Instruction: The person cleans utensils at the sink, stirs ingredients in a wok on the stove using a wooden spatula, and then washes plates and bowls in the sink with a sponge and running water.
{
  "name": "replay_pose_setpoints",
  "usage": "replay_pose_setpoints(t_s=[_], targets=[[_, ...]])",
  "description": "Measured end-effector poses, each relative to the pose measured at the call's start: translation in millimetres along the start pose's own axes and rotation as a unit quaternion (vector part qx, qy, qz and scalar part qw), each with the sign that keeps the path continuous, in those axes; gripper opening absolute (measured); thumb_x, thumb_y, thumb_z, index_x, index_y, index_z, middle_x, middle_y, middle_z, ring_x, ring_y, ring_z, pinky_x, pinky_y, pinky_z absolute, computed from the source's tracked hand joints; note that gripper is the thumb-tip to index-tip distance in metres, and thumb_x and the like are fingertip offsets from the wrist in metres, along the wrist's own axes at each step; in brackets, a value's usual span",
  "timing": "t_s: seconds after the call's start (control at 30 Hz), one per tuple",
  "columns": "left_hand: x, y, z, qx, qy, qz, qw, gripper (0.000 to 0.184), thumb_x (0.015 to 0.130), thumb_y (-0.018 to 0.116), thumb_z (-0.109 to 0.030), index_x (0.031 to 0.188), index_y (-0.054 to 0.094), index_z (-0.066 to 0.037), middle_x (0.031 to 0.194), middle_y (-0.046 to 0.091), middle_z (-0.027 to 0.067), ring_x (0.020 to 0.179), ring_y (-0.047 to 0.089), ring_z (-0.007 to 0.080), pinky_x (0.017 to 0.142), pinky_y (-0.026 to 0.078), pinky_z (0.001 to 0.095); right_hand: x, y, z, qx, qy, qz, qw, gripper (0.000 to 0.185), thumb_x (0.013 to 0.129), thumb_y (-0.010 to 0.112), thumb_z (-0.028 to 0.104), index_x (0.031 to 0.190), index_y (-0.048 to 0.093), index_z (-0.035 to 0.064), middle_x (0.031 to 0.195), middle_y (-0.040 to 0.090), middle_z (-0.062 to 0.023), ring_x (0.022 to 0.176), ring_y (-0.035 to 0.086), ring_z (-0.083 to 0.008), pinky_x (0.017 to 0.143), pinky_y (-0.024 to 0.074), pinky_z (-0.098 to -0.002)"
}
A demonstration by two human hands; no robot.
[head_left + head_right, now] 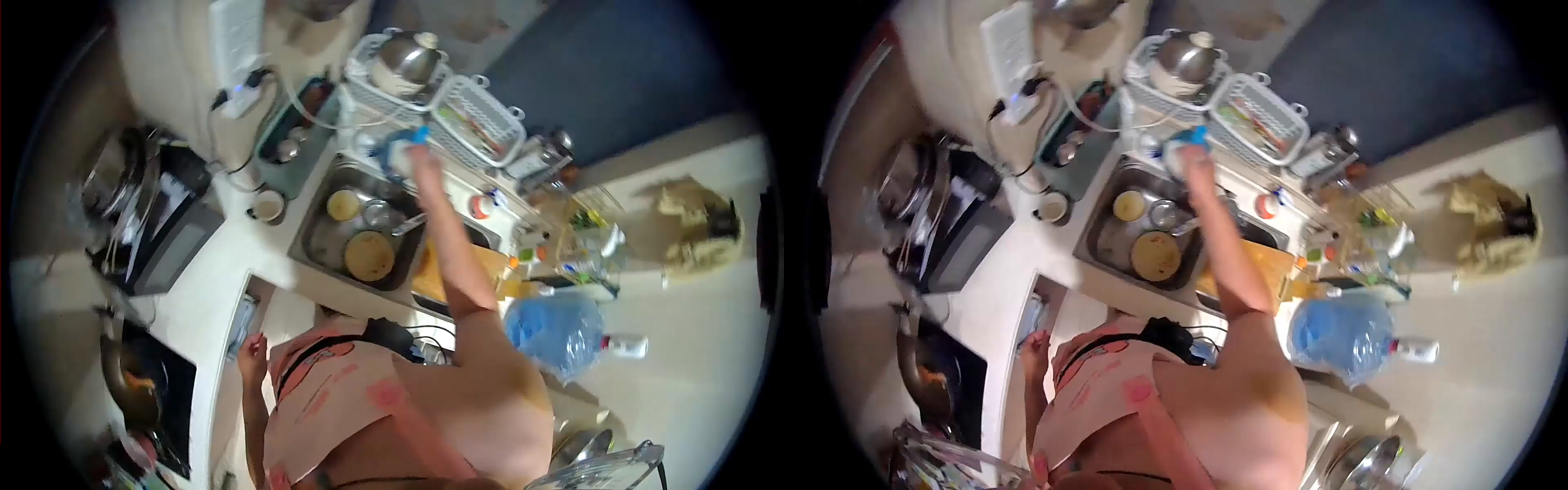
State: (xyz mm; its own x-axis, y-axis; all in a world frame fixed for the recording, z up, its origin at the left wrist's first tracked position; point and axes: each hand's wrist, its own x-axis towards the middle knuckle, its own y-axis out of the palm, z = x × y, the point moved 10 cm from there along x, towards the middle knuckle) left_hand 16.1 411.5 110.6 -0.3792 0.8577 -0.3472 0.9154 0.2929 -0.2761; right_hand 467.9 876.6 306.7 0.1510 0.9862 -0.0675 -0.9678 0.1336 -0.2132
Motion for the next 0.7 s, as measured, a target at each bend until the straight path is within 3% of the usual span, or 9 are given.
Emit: replay_pose_setpoints(t_s=[0.1, 0.17, 0.27, 0.3, 0.37, 0.43, 0.53, 0.63, 0.7], targets=[[-6.3, -0.5, 21.0, -0.007, -0.065, -0.014, 0.998, 0.022, 0.094, 0.066, -0.016, 0.113, 0.069, -0.004, 0.098, 0.072, 0.0062, 0.089, 0.067, 0.0152, 0.079, 0.054, 0.0306, 41.4, -30.8, -10.8, 0.167, 0.026, 0.068, 0.983, 0.041, 0.092, 0.063, 0.038, 0.118, 0.066, 0.0055, 0.118, 0.065, -0.0121, 0.105, 0.061, -0.0234, 0.093, 0.0479, -0.0382], [-15.3, 4.1, 0.0, 0.02, -0.03, -0.038, 0.999, 0.027, 0.095, 0.065, -0.024, 0.111, 0.068, -0.003, 0.098, 0.073, 0.0079, 0.089, 0.069, 0.0177, 0.077, 0.054, 0.033, -1.4, 5.0, 36.9, 0.202, 0.112, 0.104, 0.968, 0.044, 0.091, 0.067, 0.031, 0.126, 0.061, 0.0047, 0.122, 0.065, -0.011, 0.112, 0.063, -0.024, 0.098, 0.0511, -0.0396], [-31.7, -3.5, -34.6, 0.047, -0.064, -0.076, 0.994, 0.026, 0.092, 0.066, -0.029, 0.105, 0.07, -0.007, 0.098, 0.072, 0.0128, 0.088, 0.07, 0.0264, 0.079, 0.055, 0.0365, -5.2, 64.8, 2.1, 0.148, 0.078, 0.199, 0.966, 0.045, 0.092, 0.065, 0.027, 0.13, 0.058, 0.0025, 0.12, 0.065, -0.0125, 0.108, 0.065, -0.0254, 0.087, 0.0566, -0.0389], [-34.5, -8.6, -37.1, 0.07, -0.013, -0.09, 0.993, 0.026, 0.092, 0.069, -0.026, 0.106, 0.07, -0.005, 0.098, 0.073, 0.0092, 0.087, 0.069, 0.0177, 0.078, 0.055, 0.0337, -20.6, 97.0, -4.0, 0.124, 0.093, 0.234, 0.96, 0.049, 0.09, 0.065, 0.024, 0.131, 0.058, -0.0004, 0.126, 0.062, -0.0134, 0.114, 0.061, -0.0281, 0.094, 0.053, -0.0408], [-45.0, -22.0, -33.5, 0.062, -0.081, -0.109, 0.989, 0.025, 0.092, 0.07, -0.026, 0.105, 0.07, -0.005, 0.095, 0.073, 0.0087, 0.085, 0.069, 0.0178, 0.076, 0.055, 0.0324, -53.8, 156.9, -20.2, 0.101, 0.13, 0.235, 0.958, 0.045, 0.092, 0.065, 0.025, 0.128, 0.06, -0.0013, 0.122, 0.064, -0.0131, 0.113, 0.062, -0.026, 0.093, 0.0525, -0.0384], [-59.8, -39.2, -31.7, 0.065, -0.095, -0.141, 0.983, 0.023, 0.092, 0.07, -0.025, 0.105, 0.07, -0.006, 0.095, 0.073, 0.0084, 0.083, 0.069, 0.0177, 0.077, 0.055, 0.0318, -88.7, 232.1, -38.9, 0.22, 0.237, 0.361, 0.875, 0.044, 0.093, 0.068, 0.017, 0.132, 0.056, 0.0006, 0.124, 0.062, -0.0134, 0.112, 0.062, -0.0278, 0.094, 0.0541, -0.0389], [-84.2, -53.0, -6.3, 0.021, -0.054, -0.208, 0.976, 0.026, 0.089, 0.071, -0.024, 0.104, 0.071, -0.004, 0.094, 0.074, 0.0131, 0.086, 0.072, 0.0235, 0.079, 0.057, 0.0321, -132.0, 267.6, -7.8, 0.103, 0.014, 0.432, 0.896, 0.039, 0.093, 0.066, 0.005, 0.13, 0.055, -0.0008, 0.124, 0.061, -0.0141, 0.115, 0.059, -0.0252, 0.096, 0.0544, -0.0429], [-110.3, -71.6, 23.5, -0.053, -0.106, -0.215, 0.969, 0.024, 0.09, 0.071, -0.022, 0.106, 0.071, -0.004, 0.096, 0.074, 0.0124, 0.085, 0.072, 0.0203, 0.079, 0.057, 0.0317, -174.9, 294.2, 26.9, 0.071, -0.041, 0.445, 0.892, 0.038, 0.093, 0.068, 0.012, 0.127, 0.057, 0.0018, 0.123, 0.061, -0.0138, 0.114, 0.059, -0.0258, 0.097, 0.0547, -0.0445], [-128.2, -91.6, 31.6, -0.07, -0.099, -0.24, 0.963, 0.024, 0.091, 0.07, -0.021, 0.106, 0.071, -0.003, 0.096, 0.074, 0.0124, 0.085, 0.071, 0.0196, 0.079, 0.057, 0.0315, -203.2, 315.6, 2.8, 0.25, 0.279, 0.403, 0.835, 0.038, 0.092, 0.069, 0.016, 0.126, 0.057, 0.0038, 0.124, 0.06, -0.0134, 0.117, 0.058, -0.027, 0.097, 0.0549, -0.045]])
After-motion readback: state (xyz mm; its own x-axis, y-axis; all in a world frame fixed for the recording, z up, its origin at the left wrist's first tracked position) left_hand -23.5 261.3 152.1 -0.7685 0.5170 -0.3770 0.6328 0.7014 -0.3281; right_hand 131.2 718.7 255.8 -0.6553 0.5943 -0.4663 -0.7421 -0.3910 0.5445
